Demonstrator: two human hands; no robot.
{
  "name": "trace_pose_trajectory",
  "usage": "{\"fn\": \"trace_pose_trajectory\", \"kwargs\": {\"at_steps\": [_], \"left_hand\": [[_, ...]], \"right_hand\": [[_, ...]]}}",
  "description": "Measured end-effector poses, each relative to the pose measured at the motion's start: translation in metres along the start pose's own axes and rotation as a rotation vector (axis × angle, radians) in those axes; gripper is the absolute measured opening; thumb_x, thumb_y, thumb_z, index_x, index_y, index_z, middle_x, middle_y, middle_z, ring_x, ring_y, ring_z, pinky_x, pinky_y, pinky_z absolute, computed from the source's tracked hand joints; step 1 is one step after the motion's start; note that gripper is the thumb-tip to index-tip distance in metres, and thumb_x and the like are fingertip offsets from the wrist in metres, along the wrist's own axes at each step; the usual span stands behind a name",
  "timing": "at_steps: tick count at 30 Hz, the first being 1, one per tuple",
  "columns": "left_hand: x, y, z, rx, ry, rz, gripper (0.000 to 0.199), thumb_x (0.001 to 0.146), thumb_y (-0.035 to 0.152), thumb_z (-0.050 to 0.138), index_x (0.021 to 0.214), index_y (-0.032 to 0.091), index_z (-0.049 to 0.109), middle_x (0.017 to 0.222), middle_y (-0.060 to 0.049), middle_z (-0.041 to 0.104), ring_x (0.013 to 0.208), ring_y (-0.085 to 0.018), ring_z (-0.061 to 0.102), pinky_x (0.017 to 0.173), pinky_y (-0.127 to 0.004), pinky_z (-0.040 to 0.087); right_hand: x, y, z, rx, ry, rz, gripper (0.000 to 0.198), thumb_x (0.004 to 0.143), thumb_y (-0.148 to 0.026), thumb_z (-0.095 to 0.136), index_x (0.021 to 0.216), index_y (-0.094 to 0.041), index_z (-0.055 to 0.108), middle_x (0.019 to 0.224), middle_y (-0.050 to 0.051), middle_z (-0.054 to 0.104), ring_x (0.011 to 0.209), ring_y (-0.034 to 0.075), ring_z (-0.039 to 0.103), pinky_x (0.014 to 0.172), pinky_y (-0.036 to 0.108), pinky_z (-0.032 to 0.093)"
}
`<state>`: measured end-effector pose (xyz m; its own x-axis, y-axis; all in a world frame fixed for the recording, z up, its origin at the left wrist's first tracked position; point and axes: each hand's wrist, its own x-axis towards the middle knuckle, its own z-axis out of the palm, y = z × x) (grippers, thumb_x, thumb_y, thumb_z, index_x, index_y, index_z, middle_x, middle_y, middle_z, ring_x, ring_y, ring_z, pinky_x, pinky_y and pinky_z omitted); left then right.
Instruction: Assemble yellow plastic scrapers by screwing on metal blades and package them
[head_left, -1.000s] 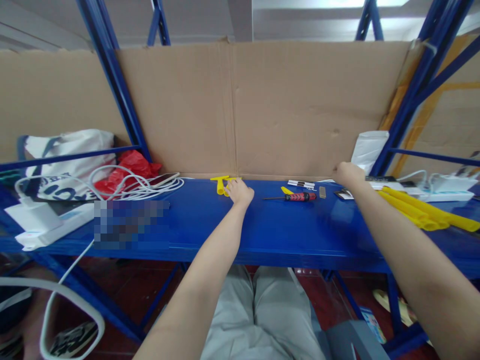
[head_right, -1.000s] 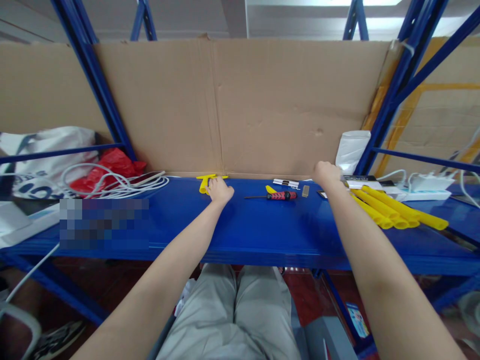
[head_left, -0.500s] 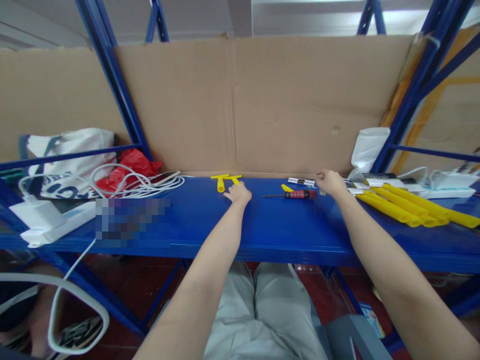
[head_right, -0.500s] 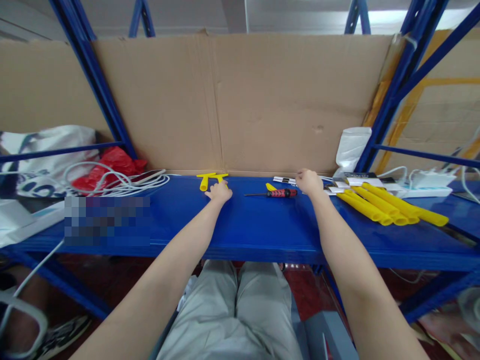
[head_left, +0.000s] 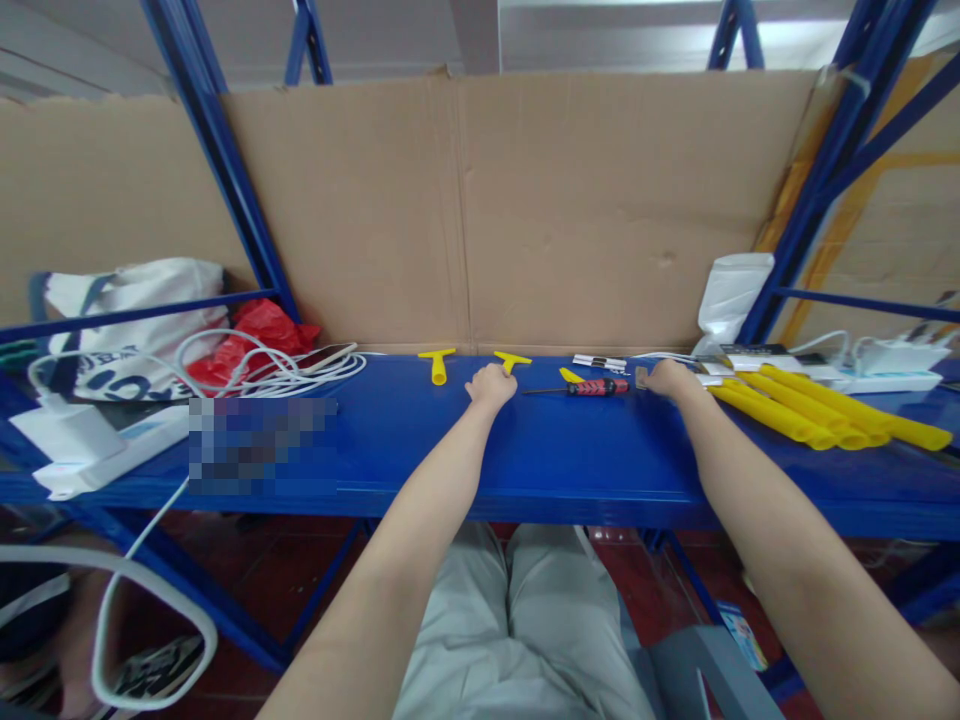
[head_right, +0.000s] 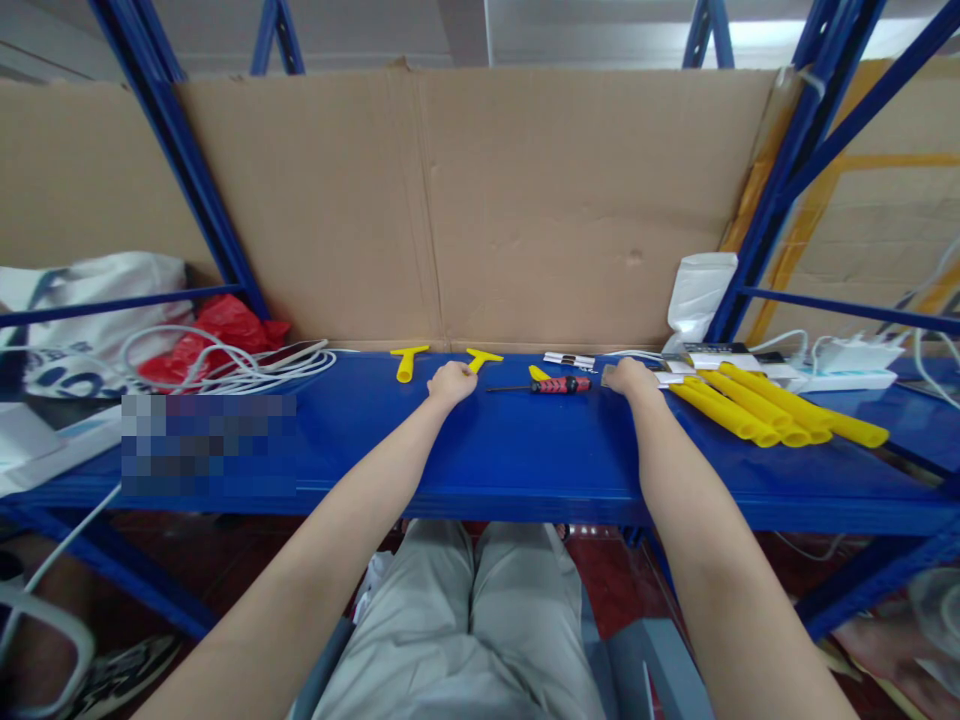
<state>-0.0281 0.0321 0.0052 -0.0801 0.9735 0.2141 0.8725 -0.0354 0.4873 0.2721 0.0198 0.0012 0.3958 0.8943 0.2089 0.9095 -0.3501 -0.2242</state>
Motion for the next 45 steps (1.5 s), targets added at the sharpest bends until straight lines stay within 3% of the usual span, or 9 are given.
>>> {"fn": "trace_pose_trajectory", "kwargs": {"at_steps": [3,10,17,20,26,33,36,40,45], "left_hand": [[-0.001,0.001,-0.002,0.002,0.024,-0.038,0.031,0.084,0.03,0.05,0.107,0.023,0.07,0.118,-0.011,0.067,0.11,-0.028,0.061,0.089,-0.042,0.044],[-0.005,0.002,-0.005,0.182,0.074,0.022,0.032,0.085,0.029,0.048,0.105,0.014,0.068,0.114,-0.017,0.067,0.11,-0.03,0.06,0.096,-0.045,0.039],[-0.003,0.003,0.005,0.197,0.034,0.313,0.031,0.087,0.022,0.045,0.112,0.01,0.06,0.119,-0.016,0.062,0.112,-0.023,0.058,0.093,-0.03,0.044],[-0.002,0.001,0.012,0.211,-0.007,0.356,0.034,0.088,0.02,0.045,0.119,0.012,0.055,0.122,-0.014,0.061,0.113,-0.022,0.058,0.094,-0.03,0.044],[-0.002,-0.001,0.011,0.273,-0.044,0.3,0.036,0.087,0.02,0.047,0.122,0.018,0.051,0.122,-0.011,0.062,0.113,-0.023,0.058,0.093,-0.034,0.045],[-0.006,-0.001,0.005,0.255,-0.03,0.192,0.038,0.081,0.014,0.054,0.118,0.017,0.054,0.124,-0.014,0.06,0.116,-0.024,0.056,0.094,-0.034,0.043],[-0.007,0.0,0.003,0.229,-0.027,0.159,0.035,0.082,0.017,0.056,0.116,0.018,0.056,0.124,-0.014,0.059,0.117,-0.026,0.055,0.095,-0.036,0.043],[-0.008,0.0,0.001,0.205,0.002,0.147,0.03,0.085,0.024,0.054,0.114,0.019,0.057,0.125,-0.014,0.056,0.117,-0.026,0.054,0.094,-0.035,0.044],[-0.01,0.004,0.0,0.193,0.033,0.184,0.034,0.083,0.018,0.053,0.116,0.016,0.054,0.125,-0.015,0.056,0.114,-0.025,0.057,0.091,-0.033,0.045]], "right_hand": [[-0.003,-0.003,0.001,-0.043,-0.1,0.085,0.055,0.081,-0.038,0.057,0.121,-0.001,0.059,0.123,0.028,0.058,0.115,0.036,0.056,0.089,0.04,0.046],[-0.004,-0.002,0.002,-0.009,-0.081,0.113,0.065,0.087,-0.054,0.043,0.12,0.0,0.06,0.12,0.028,0.06,0.114,0.033,0.058,0.089,0.036,0.047],[-0.007,-0.005,0.002,0.005,-0.096,0.186,0.071,0.085,-0.061,0.042,0.12,-0.002,0.061,0.122,0.026,0.059,0.118,0.033,0.055,0.095,0.037,0.045],[-0.012,-0.008,0.0,0.015,-0.053,0.198,0.072,0.086,-0.064,0.037,0.117,-0.005,0.062,0.119,0.025,0.061,0.117,0.032,0.056,0.094,0.038,0.045],[-0.006,-0.003,0.0,0.054,-0.065,0.196,0.07,0.08,-0.068,0.044,0.097,-0.004,0.068,0.097,0.025,0.067,0.098,0.035,0.065,0.079,0.039,0.052],[0.006,0.009,0.007,0.077,-0.086,0.192,0.043,0.078,-0.046,0.057,0.092,-0.007,0.069,0.076,0.017,0.068,0.082,0.029,0.067,0.062,0.031,0.051],[0.005,0.008,0.005,0.077,-0.066,0.167,0.044,0.078,-0.044,0.058,0.097,-0.006,0.069,0.078,0.019,0.069,0.084,0.03,0.067,0.062,0.031,0.05],[0.002,0.002,-0.002,0.056,-0.022,0.172,0.047,0.082,-0.041,0.055,0.105,-0.002,0.068,0.096,0.024,0.068,0.097,0.031,0.065,0.071,0.03,0.05],[-0.002,-0.008,-0.012,0.16,0.089,0.168,0.047,0.083,-0.042,0.056,0.099,0.001,0.068,0.1,0.028,0.066,0.1,0.033,0.063,0.073,0.031,0.048]]}}
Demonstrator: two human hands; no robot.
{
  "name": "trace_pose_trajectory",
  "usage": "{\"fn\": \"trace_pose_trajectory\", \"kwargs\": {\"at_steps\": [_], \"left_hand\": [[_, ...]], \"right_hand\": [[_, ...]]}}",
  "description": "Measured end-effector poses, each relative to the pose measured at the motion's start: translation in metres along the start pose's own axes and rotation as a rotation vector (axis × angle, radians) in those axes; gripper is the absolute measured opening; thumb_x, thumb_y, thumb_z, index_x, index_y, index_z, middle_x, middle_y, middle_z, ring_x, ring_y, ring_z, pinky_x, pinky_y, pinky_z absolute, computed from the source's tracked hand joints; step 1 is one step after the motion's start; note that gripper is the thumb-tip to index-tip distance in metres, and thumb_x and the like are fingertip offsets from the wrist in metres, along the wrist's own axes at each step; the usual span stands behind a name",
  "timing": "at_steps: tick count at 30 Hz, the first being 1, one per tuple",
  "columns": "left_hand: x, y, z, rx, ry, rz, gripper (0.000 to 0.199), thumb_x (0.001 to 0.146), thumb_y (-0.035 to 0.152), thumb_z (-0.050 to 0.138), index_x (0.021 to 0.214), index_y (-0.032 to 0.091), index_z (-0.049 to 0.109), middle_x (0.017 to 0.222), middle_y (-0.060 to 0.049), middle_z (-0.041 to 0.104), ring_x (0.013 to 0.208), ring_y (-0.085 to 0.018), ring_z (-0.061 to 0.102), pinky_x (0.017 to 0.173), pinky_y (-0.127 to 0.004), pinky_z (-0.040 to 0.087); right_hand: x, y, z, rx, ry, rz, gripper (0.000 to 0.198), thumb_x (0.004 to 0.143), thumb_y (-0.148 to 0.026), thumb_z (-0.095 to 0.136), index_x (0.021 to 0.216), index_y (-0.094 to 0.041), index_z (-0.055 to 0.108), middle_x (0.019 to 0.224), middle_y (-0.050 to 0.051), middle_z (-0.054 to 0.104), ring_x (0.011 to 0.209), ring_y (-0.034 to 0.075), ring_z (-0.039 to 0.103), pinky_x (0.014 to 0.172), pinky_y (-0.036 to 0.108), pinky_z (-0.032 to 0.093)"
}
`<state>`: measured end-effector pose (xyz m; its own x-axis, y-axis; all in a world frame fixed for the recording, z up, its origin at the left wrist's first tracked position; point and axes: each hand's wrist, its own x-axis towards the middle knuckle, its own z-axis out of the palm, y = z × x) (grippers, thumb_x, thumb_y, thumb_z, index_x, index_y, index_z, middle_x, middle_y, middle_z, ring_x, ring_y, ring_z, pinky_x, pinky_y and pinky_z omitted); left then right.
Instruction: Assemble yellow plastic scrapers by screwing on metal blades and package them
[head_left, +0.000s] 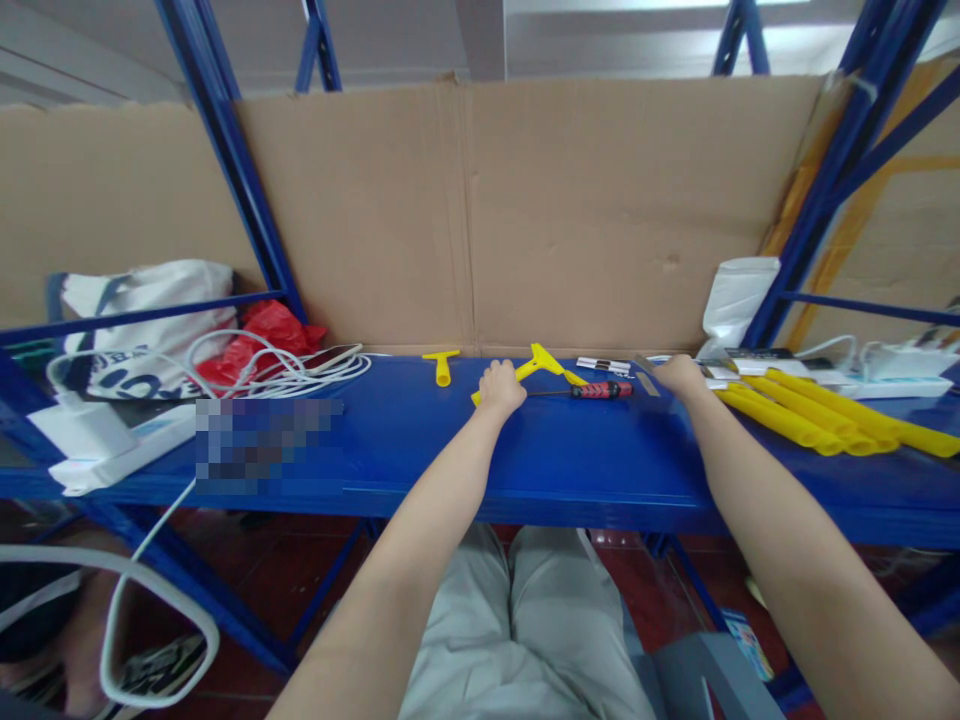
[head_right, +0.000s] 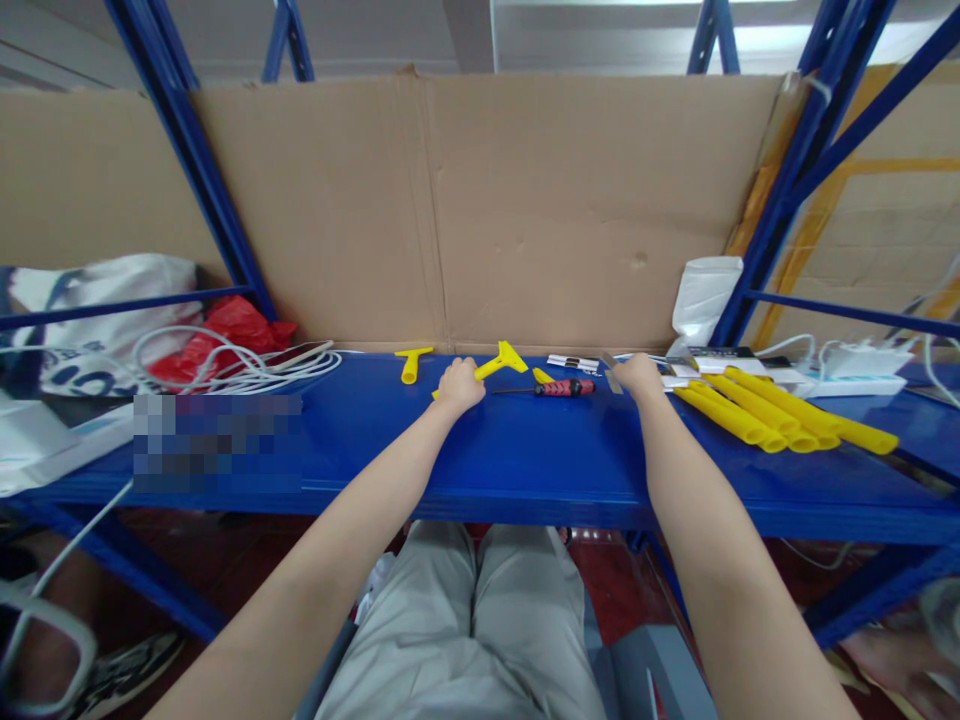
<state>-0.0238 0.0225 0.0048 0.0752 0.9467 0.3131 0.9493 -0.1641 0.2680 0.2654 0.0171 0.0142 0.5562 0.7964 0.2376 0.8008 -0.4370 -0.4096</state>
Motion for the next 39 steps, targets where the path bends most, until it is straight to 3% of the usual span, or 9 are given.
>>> {"fn": "trace_pose_trajectory", "kwargs": {"at_steps": [3,6,9,13,18,29,39], "left_hand": [[-0.001,0.004,-0.001,-0.032,-0.023,0.028,0.034,0.083,0.016,0.051,0.117,0.015,0.053,0.121,-0.015,0.06,0.11,-0.025,0.06,0.088,-0.033,0.047],[-0.003,0.007,-0.002,-0.058,-0.045,0.042,0.032,0.084,0.022,0.053,0.115,0.017,0.052,0.116,-0.015,0.063,0.107,-0.026,0.062,0.085,-0.034,0.048],[-0.005,0.009,-0.003,-0.075,-0.049,0.05,0.03,0.085,0.03,0.055,0.112,0.018,0.053,0.115,-0.015,0.064,0.106,-0.027,0.062,0.084,-0.035,0.048],[-0.005,0.011,-0.003,-0.106,-0.047,0.048,0.029,0.083,0.032,0.057,0.109,0.019,0.053,0.113,-0.014,0.065,0.106,-0.027,0.062,0.084,-0.035,0.048],[-0.006,0.013,-0.003,-0.134,-0.035,0.047,0.028,0.083,0.031,0.057,0.109,0.019,0.053,0.111,-0.013,0.066,0.105,-0.026,0.063,0.084,-0.033,0.048],[-0.007,0.014,-0.005,-0.162,-0.014,0.069,0.025,0.082,0.03,0.058,0.104,0.019,0.055,0.108,-0.012,0.067,0.103,-0.025,0.063,0.082,-0.032,0.048],[-0.007,0.013,-0.005,-0.149,0.017,0.139,0.02,0.082,0.03,0.057,0.099,0.019,0.056,0.1,-0.01,0.068,0.097,-0.026,0.065,0.078,-0.032,0.048]], "right_hand": [[-0.008,-0.01,-0.003,0.167,0.043,-0.043,0.03,0.082,-0.033,0.057,0.083,-0.004,0.068,0.079,0.02,0.067,0.081,0.027,0.065,0.064,0.029,0.045],[-0.022,-0.024,-0.004,0.442,-0.012,-0.12,0.011,0.079,-0.017,0.056,0.07,-0.013,0.059,0.053,0.003,0.053,0.051,0.013,0.052,0.049,0.023,0.037],[-0.038,-0.039,-0.003,0.789,-0.183,-0.236,0.015,0.079,-0.015,0.055,0.067,-0.018,0.047,0.045,-0.007,0.037,0.038,0.005,0.032,0.04,0.019,0.026],[-0.054,-0.055,0.0,1.0,-0.435,-0.332,0.025,0.077,-0.021,0.063,0.067,-0.02,0.041,0.043,-0.011,0.033,0.034,0.002,0.024,0.037,0.016,0.017],[-0.062,-0.064,0.005,1.011,-0.552,-0.319,0.03,0.076,-0.025,0.067,0.068,-0.02,0.039,0.041,-0.011,0.035,0.032,0.001,0.023,0.036,0.015,0.015],[-0.067,-0.066,0.002,0.904,-0.537,-0.242,0.031,0.082,-0.017,0.058,0.058,-0.018,0.039,0.037,-0.009,0.035,0.029,0.001,0.023,0.032,0.015,0.014],[-0.065,-0.065,0.005,0.918,-0.545,-0.261,0.032,0.081,-0.024,0.063,0.06,-0.018,0.039,0.04,-0.009,0.037,0.03,0.001,0.023,0.032,0.015,0.014]]}}
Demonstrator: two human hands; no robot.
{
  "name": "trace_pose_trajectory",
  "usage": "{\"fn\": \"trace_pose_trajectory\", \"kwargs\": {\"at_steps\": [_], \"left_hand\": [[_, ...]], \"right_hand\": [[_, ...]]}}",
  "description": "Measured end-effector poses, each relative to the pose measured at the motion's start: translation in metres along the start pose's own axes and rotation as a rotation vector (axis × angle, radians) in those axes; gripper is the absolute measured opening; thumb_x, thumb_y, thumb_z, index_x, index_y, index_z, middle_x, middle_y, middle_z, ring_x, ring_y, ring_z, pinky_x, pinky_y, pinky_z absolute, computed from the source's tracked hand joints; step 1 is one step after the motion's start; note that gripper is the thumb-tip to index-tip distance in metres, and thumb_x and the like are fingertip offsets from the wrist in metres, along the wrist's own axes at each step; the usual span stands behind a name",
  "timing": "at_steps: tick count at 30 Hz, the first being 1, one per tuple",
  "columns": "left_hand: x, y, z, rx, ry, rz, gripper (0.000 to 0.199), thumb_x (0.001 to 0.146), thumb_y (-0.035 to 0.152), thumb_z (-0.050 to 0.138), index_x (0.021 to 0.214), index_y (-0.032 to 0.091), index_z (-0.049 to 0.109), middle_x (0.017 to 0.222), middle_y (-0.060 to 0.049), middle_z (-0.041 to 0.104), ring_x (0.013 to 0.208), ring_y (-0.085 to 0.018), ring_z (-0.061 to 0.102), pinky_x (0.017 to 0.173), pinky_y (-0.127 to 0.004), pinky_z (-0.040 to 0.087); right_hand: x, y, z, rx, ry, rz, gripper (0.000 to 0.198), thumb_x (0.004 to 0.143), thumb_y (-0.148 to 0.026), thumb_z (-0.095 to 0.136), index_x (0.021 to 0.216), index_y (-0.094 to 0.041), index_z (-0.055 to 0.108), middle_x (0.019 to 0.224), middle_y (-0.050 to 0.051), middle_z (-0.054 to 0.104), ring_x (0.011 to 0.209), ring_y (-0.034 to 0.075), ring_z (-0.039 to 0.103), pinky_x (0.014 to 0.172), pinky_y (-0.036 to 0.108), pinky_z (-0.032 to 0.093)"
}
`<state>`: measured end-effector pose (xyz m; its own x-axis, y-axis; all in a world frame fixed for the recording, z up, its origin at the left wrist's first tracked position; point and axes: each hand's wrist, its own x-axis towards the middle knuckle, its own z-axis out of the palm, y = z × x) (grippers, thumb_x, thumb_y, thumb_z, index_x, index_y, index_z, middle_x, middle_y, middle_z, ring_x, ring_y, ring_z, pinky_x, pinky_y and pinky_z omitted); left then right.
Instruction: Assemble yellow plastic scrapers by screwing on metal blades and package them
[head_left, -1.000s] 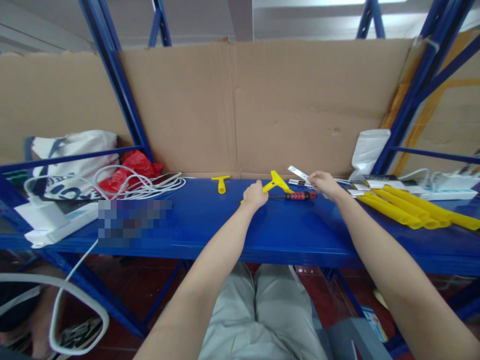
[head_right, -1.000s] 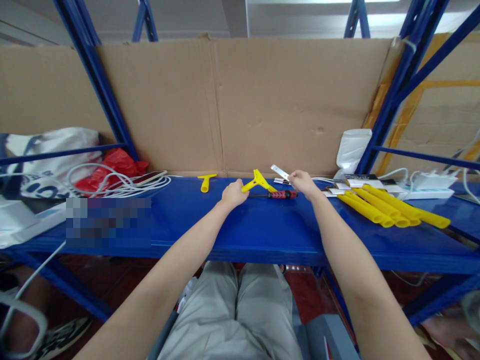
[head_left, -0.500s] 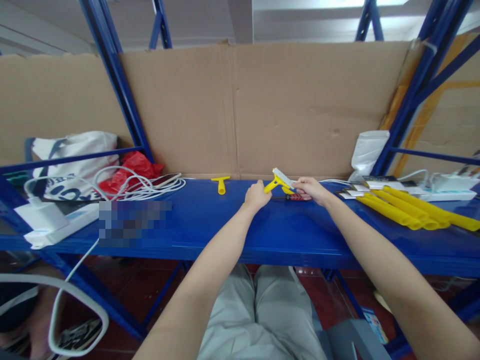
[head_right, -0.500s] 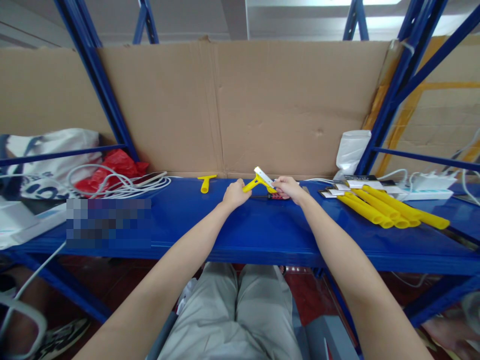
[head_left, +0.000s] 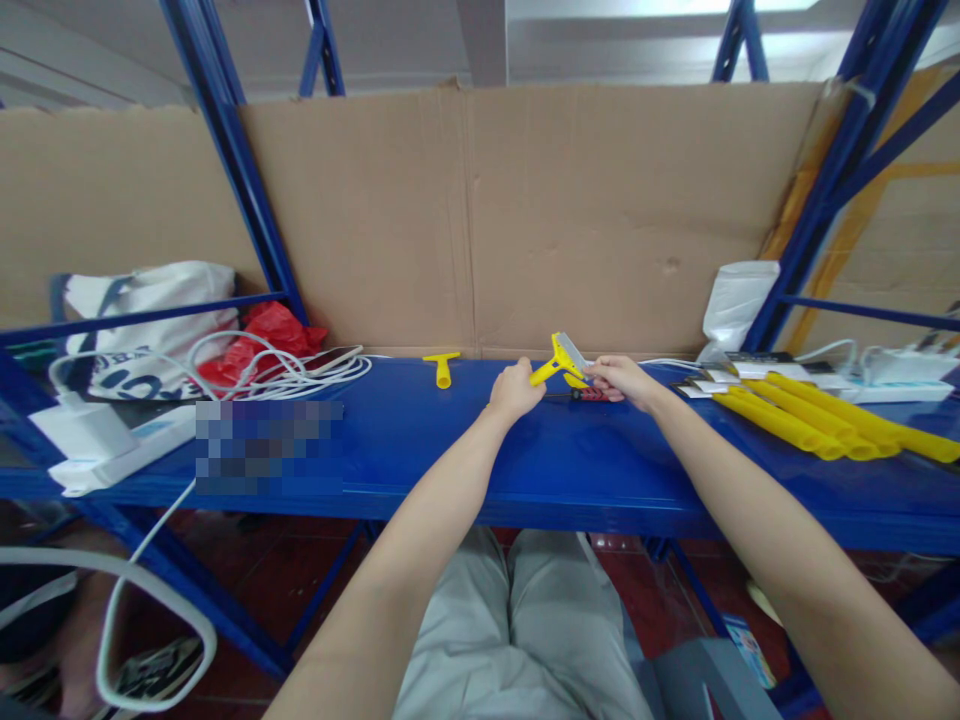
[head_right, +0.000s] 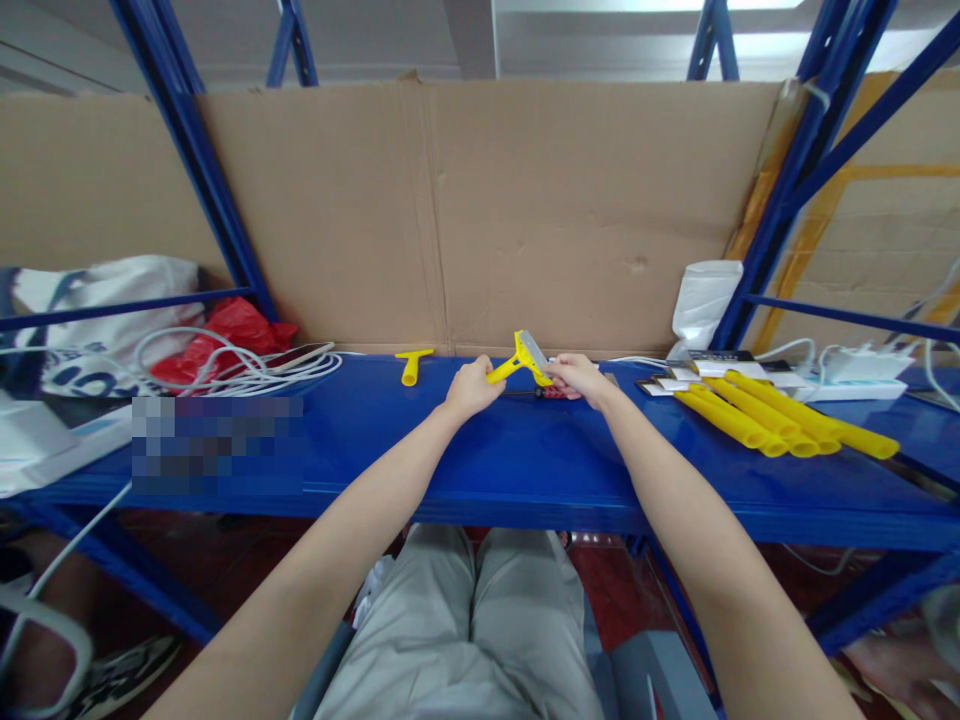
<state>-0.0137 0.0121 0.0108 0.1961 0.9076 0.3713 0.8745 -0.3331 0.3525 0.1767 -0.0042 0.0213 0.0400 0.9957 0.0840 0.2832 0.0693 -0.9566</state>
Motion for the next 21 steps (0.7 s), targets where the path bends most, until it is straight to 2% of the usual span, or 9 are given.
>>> {"fn": "trace_pose_trajectory", "kwargs": {"at_steps": [9,14,17,21], "left_hand": [[-0.0013,0.0013,0.0002,-0.022,-0.008,0.041,0.021,0.081,0.03,0.058,0.099,0.02,0.055,0.098,-0.009,0.068,0.098,-0.026,0.064,0.078,-0.032,0.048],[-0.0008,0.0011,0.0006,-0.03,-0.019,0.049,0.021,0.083,0.03,0.057,0.101,0.02,0.055,0.1,-0.009,0.068,0.099,-0.025,0.064,0.079,-0.032,0.047],[-0.0011,-0.0003,0.0029,-0.037,-0.046,0.13,0.023,0.084,0.024,0.054,0.107,0.021,0.054,0.101,-0.009,0.068,0.099,-0.024,0.064,0.081,-0.031,0.047],[-0.0023,-0.0023,0.0071,-0.047,-0.043,0.295,0.04,0.084,0.015,0.05,0.124,0.022,0.048,0.111,-0.008,0.066,0.103,-0.022,0.062,0.085,-0.032,0.047]], "right_hand": [[-0.003,-0.0049,0.0022,0.051,-0.015,0.024,0.022,0.082,-0.019,0.059,0.065,-0.017,0.046,0.042,-0.007,0.041,0.031,0.002,0.027,0.033,0.016,0.016],[-0.0006,-0.0026,0.0018,0.128,-0.022,0.051,0.02,0.081,-0.023,0.062,0.069,-0.017,0.047,0.043,-0.006,0.041,0.033,0.003,0.03,0.035,0.016,0.019],[0.0014,0.0005,0.0015,0.133,-0.06,0.059,0.017,0.082,-0.023,0.06,0.071,-0.017,0.048,0.043,-0.005,0.041,0.034,0.004,0.031,0.036,0.016,0.019],[0.0018,0.0025,0.0024,0.136,-0.136,0.064,0.015,0.081,-0.02,0.058,0.072,-0.018,0.046,0.045,-0.005,0.042,0.036,0.005,0.033,0.036,0.017,0.019]]}}
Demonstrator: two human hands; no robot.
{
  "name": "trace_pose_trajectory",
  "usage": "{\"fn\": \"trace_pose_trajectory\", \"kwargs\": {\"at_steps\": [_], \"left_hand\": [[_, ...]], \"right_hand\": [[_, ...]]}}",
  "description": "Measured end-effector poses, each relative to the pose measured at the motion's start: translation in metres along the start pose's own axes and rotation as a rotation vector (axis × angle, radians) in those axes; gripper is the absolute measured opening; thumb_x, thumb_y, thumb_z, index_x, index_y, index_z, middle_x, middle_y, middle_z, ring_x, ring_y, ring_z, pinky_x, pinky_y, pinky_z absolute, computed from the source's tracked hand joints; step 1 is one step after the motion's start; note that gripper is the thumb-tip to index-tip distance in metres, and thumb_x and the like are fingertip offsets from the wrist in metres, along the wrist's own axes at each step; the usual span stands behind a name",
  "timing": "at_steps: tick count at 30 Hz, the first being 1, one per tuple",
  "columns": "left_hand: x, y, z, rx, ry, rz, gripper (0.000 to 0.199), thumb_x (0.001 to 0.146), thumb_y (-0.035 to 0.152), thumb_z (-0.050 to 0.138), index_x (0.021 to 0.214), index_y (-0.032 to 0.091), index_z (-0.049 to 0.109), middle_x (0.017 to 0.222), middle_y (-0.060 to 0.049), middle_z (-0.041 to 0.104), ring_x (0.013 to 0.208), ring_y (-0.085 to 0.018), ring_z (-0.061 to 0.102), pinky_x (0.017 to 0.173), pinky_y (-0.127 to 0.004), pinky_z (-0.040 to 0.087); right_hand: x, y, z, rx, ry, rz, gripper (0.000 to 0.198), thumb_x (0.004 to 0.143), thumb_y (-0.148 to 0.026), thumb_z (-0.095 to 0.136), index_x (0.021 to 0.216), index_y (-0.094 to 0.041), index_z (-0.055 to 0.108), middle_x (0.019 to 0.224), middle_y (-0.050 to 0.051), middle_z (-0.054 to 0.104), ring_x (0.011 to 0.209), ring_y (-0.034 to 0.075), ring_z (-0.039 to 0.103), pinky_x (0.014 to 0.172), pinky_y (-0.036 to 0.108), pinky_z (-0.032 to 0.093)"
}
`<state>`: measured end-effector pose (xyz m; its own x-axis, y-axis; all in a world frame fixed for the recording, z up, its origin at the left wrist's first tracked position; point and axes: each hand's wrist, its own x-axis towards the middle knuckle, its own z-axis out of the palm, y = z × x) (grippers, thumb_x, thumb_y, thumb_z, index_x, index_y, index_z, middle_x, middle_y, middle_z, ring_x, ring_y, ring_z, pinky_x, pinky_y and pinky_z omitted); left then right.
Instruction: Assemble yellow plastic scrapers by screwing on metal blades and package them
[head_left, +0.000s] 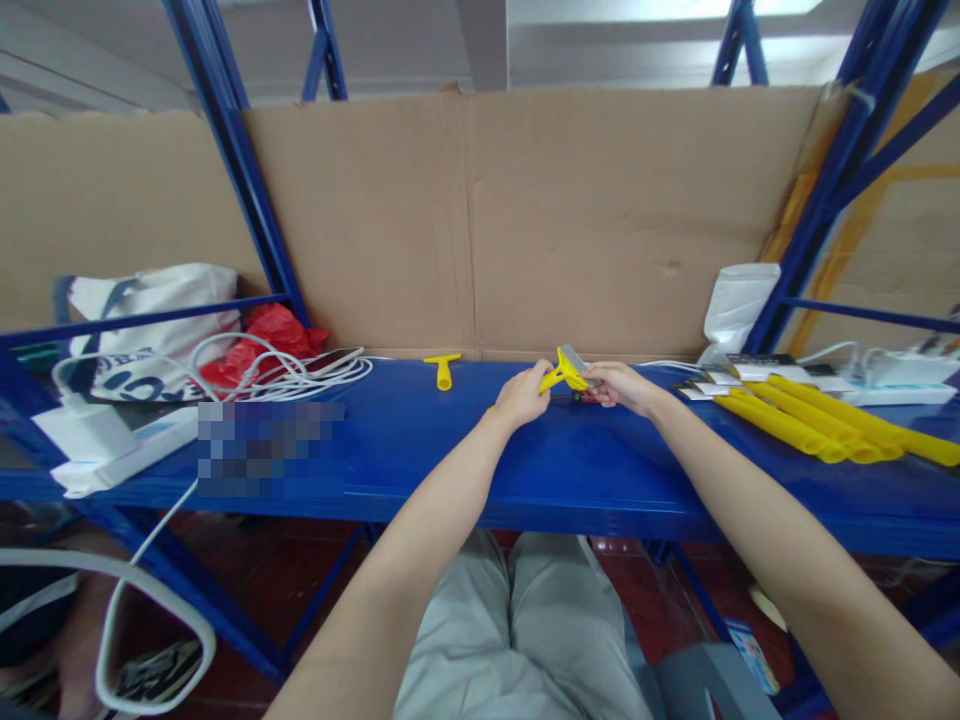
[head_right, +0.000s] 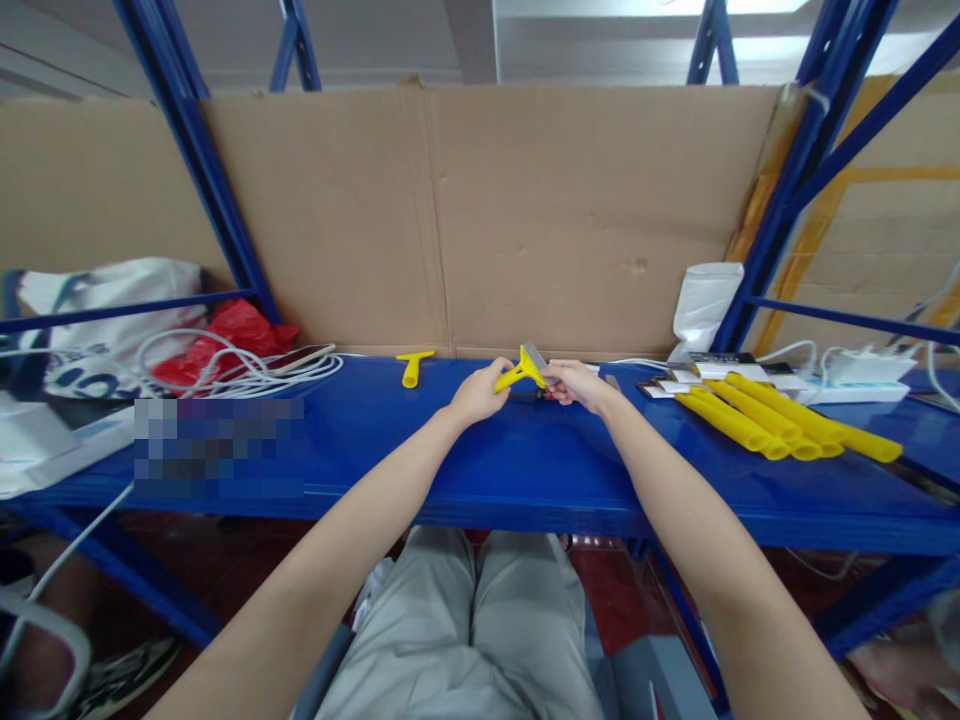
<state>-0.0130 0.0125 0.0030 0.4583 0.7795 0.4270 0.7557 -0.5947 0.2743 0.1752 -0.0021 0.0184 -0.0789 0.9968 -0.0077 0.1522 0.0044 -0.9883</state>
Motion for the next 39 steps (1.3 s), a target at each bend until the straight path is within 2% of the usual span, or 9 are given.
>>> {"fn": "trace_pose_trajectory", "kwargs": {"at_steps": [3,6,9,17,28,39], "left_hand": [[-0.0012,0.0005,0.0017,0.035,0.025,0.089,0.049,0.086,0.014,0.048,0.134,0.026,0.043,0.122,-0.006,0.061,0.111,-0.02,0.058,0.091,-0.031,0.046],[-0.0024,0.0026,0.0009,0.099,0.001,0.125,0.048,0.09,0.015,0.043,0.135,0.03,0.046,0.117,-0.004,0.06,0.108,-0.02,0.058,0.092,-0.03,0.045],[-0.0036,0.0049,-0.0013,0.147,-0.024,0.122,0.047,0.092,0.017,0.042,0.135,0.032,0.048,0.113,-0.004,0.059,0.105,-0.02,0.059,0.091,-0.03,0.046],[-0.0043,0.0081,-0.0013,0.217,-0.059,0.093,0.05,0.093,0.019,0.041,0.141,0.036,0.041,0.113,-0.004,0.056,0.103,-0.019,0.059,0.087,-0.029,0.046],[-0.005,0.0088,-0.0014,0.198,-0.036,0.1,0.048,0.092,0.017,0.042,0.139,0.03,0.042,0.122,-0.006,0.055,0.108,-0.02,0.058,0.092,-0.03,0.045],[-0.0047,0.0084,0.0,0.158,-0.018,0.098,0.048,0.092,0.016,0.043,0.138,0.029,0.043,0.122,-0.006,0.057,0.112,-0.02,0.057,0.095,-0.031,0.045]], "right_hand": [[-0.0017,0.0002,0.0025,-0.009,-0.055,0.0,0.017,0.077,-0.021,0.062,0.072,-0.018,0.047,0.05,-0.004,0.045,0.039,0.005,0.038,0.038,0.017,0.021],[-0.0043,-0.0003,0.0063,-0.04,-0.112,0.009,0.018,0.073,-0.021,0.065,0.07,-0.017,0.048,0.052,-0.003,0.047,0.042,0.006,0.04,0.039,0.017,0.022],[-0.0063,-0.0018,0.009,-0.035,-0.13,0.006,0.018,0.071,-0.022,0.067,0.069,-0.017,0.049,0.053,-0.003,0.046,0.044,0.006,0.04,0.039,0.017,0.023],[-0.0044,-0.0009,0.0075,-0.008,-0.157,0.006,0.021,0.071,-0.025,0.069,0.07,-0.017,0.049,0.055,-0.004,0.045,0.045,0.006,0.039,0.039,0.018,0.021],[-0.0059,-0.0018,0.0087,0.016,-0.156,-0.015,0.024,0.068,-0.025,0.069,0.068,-0.017,0.046,0.052,-0.005,0.042,0.045,0.005,0.034,0.04,0.018,0.019],[-0.0033,0.0009,0.0092,-0.045,-0.157,-0.035,0.028,0.073,-0.034,0.068,0.069,-0.019,0.045,0.048,-0.007,0.037,0.04,0.004,0.029,0.039,0.019,0.016]]}}
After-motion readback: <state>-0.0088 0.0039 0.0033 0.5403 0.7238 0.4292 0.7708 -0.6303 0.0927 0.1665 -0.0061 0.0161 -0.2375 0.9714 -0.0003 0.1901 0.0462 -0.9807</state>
